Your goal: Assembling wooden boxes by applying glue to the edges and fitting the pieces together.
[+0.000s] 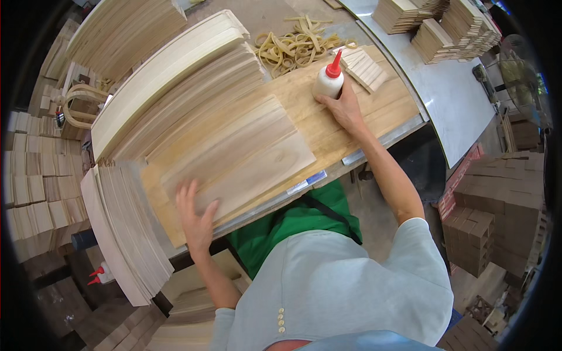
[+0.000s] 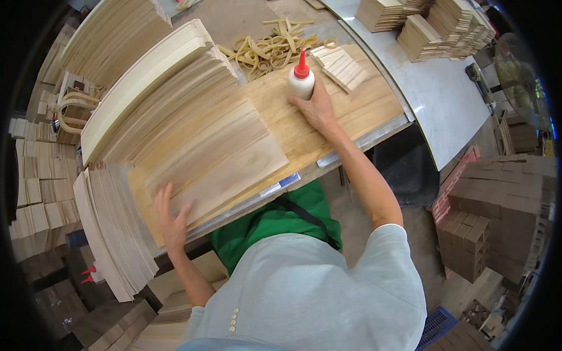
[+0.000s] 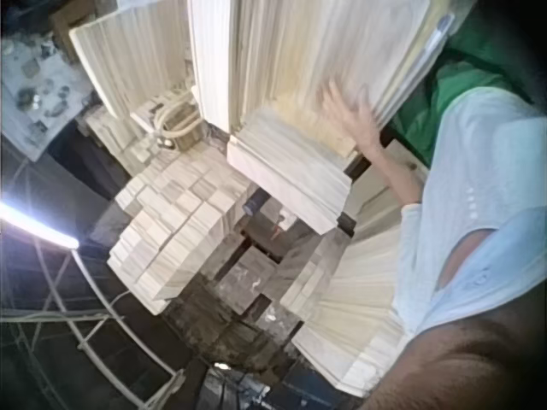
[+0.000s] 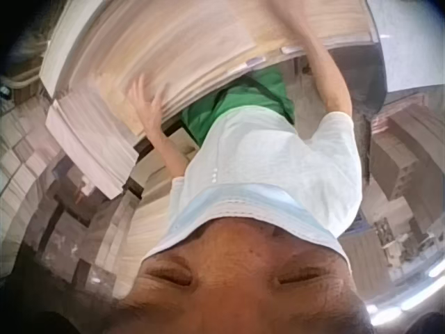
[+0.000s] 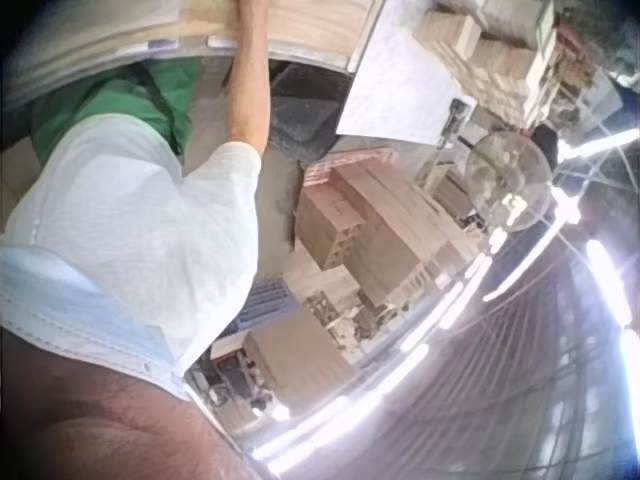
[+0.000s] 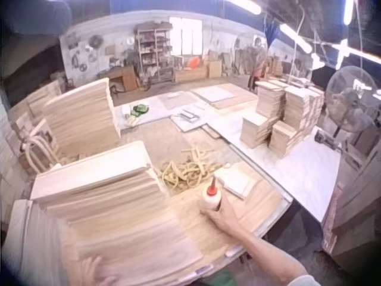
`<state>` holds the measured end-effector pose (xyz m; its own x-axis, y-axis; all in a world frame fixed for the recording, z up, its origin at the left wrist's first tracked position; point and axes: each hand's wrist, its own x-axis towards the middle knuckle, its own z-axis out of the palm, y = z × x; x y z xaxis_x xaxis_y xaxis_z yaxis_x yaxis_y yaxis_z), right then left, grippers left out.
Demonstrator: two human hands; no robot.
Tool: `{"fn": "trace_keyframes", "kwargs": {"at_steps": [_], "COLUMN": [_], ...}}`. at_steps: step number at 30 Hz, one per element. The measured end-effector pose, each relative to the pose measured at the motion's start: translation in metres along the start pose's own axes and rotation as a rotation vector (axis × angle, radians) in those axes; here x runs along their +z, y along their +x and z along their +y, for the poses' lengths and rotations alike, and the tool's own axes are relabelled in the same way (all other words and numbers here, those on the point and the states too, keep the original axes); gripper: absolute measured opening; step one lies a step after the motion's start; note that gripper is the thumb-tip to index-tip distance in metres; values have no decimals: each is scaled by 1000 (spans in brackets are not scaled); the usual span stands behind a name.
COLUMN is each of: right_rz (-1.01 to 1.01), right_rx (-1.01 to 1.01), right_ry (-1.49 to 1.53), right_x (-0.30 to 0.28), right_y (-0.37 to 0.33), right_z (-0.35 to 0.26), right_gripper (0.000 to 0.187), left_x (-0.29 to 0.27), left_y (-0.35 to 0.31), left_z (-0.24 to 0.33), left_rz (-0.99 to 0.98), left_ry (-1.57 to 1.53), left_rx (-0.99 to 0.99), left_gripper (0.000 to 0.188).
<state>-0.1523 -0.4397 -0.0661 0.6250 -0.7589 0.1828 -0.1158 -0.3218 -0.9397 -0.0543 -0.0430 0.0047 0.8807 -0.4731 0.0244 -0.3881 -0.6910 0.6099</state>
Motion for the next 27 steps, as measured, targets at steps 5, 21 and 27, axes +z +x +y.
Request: {"fn": "trace_keyframes", "kwargs": {"at_steps": [5, 21, 27], "right_rz": [-32, -791, -563], "right_rx": [96, -194, 92], "right_ry": [24, -11, 485], "right_x": [-3, 8, 26], "right_y": [-2, -88, -111], "right_z": [-16, -117, -100], "right_gripper": [69, 75, 76], "left_x": [32, 73, 84], "left_y": [19, 27, 20], "left_z": [42, 102, 102], "left_rz": [-46, -437, -170], "left_ry": [-128, -1101, -1368], "left_rx": [413, -1, -109], "left_gripper": [50, 60, 54]}}
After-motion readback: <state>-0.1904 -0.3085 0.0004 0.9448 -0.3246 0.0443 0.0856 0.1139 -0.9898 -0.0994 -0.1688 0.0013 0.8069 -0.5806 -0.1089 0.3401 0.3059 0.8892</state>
